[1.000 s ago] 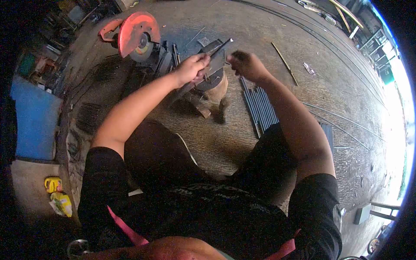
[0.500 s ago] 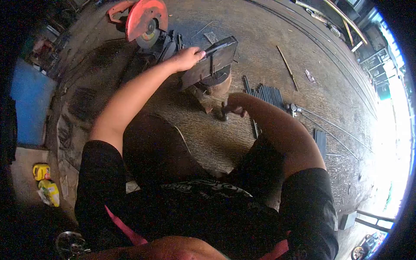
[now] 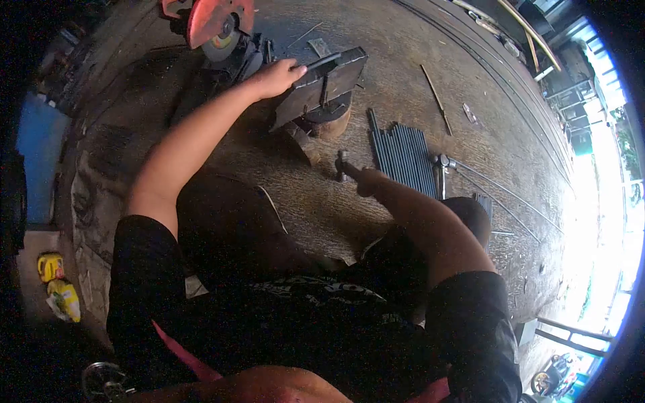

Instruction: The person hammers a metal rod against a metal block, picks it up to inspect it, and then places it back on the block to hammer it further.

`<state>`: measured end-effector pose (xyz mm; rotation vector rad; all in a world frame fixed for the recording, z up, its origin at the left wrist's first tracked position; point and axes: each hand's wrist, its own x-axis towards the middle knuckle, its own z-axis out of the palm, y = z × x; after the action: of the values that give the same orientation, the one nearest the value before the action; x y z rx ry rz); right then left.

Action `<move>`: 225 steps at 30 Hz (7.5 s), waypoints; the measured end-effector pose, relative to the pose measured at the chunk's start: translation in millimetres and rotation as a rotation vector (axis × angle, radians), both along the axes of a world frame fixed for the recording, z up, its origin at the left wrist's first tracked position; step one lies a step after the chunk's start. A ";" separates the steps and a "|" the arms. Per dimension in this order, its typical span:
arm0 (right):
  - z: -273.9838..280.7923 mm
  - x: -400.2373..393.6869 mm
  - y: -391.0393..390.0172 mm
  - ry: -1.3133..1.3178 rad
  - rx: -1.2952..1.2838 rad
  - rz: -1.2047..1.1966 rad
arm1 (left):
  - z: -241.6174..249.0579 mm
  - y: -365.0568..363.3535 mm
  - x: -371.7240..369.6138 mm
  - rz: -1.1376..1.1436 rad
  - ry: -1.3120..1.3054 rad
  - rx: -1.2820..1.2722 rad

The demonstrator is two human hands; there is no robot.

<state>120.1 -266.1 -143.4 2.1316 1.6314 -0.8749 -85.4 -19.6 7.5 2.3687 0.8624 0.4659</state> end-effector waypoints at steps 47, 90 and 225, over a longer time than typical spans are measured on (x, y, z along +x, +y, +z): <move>235.0 70.8 104.2 0.887 0.815 -0.391 | -19.4 16.7 52.3 0.072 0.280 0.106; 260.2 35.9 160.1 1.052 1.433 -0.450 | -26.5 19.1 65.9 0.064 0.303 0.063; 259.4 33.1 158.8 0.881 1.417 -0.478 | -30.2 18.7 61.1 0.054 0.204 0.409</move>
<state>153.2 -107.3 116.0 3.4735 2.7684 -0.9820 -24.2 -0.9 -22.7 2.8105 1.0023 0.4631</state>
